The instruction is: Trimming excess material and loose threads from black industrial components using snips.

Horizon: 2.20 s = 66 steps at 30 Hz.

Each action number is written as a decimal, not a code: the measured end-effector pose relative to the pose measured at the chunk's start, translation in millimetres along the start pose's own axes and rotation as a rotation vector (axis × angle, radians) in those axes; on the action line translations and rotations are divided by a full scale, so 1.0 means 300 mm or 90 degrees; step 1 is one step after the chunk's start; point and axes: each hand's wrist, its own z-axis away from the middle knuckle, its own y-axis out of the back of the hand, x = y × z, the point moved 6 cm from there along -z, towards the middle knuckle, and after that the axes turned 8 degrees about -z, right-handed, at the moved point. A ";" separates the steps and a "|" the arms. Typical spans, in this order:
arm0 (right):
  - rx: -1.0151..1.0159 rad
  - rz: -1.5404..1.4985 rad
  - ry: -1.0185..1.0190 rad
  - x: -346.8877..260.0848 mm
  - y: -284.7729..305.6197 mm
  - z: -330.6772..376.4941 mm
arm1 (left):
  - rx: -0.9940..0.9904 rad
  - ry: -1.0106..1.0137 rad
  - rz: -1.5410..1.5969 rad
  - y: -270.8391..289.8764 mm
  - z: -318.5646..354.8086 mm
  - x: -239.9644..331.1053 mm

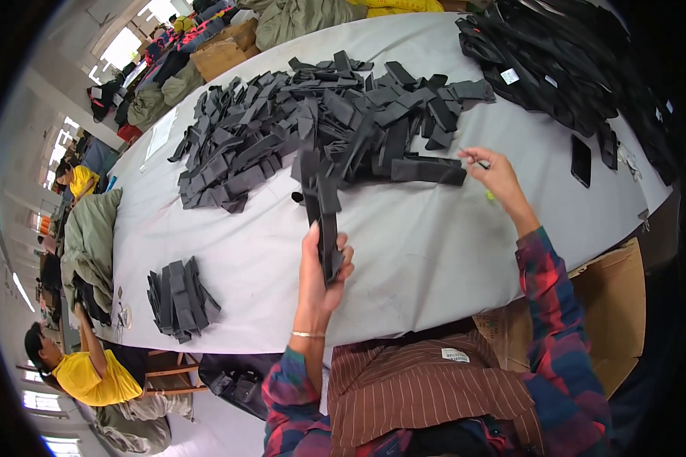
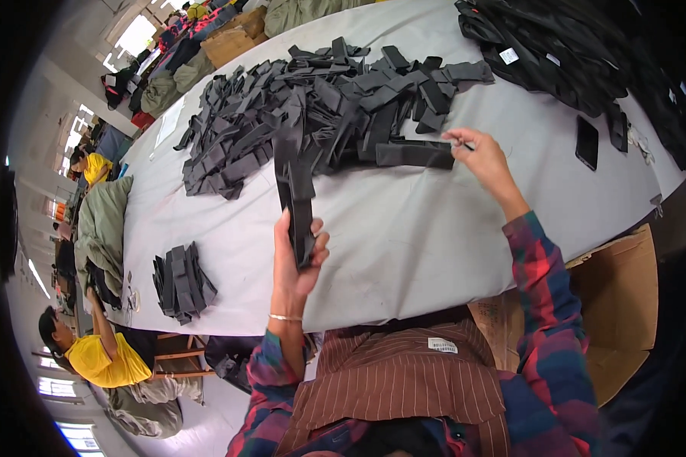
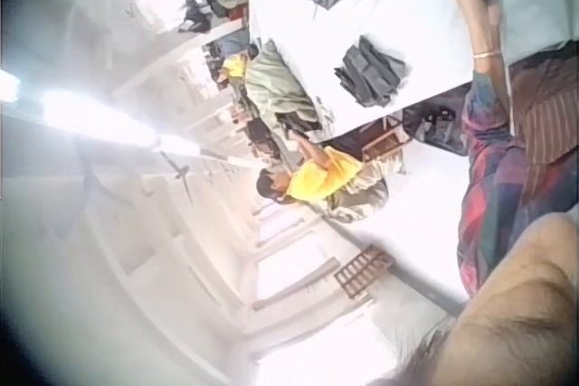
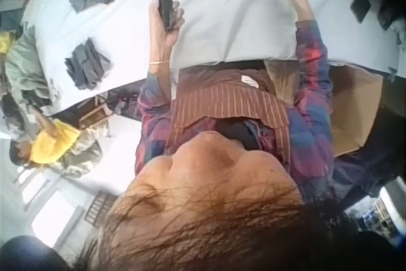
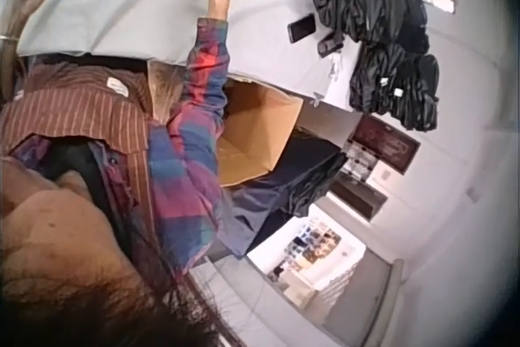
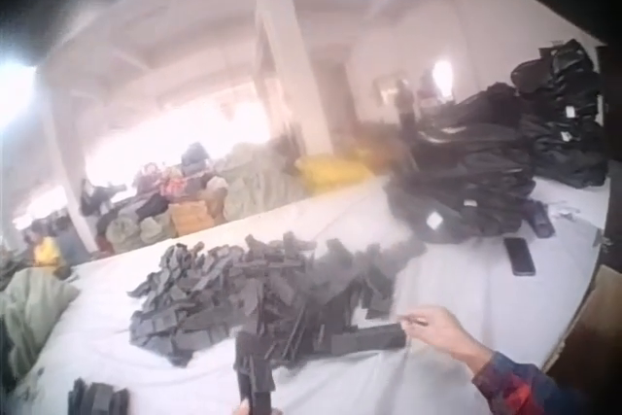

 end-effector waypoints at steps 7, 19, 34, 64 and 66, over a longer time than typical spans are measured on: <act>-0.015 0.041 0.117 -0.249 -0.287 0.242 | 0.162 -0.029 0.053 0.155 0.152 -0.170; 0.058 -0.097 0.126 -0.297 -0.241 0.306 | 0.016 -0.152 -0.671 0.049 0.308 -0.140; -0.175 0.183 0.046 -0.233 -0.467 0.326 | -0.039 -0.119 -0.697 0.057 0.282 -0.240; -0.228 -0.032 0.056 -0.279 -0.411 0.529 | -0.045 0.060 -0.165 0.015 0.301 -0.274; -0.218 0.035 0.100 -0.300 -0.423 0.547 | -0.037 0.071 -0.165 0.028 0.295 -0.286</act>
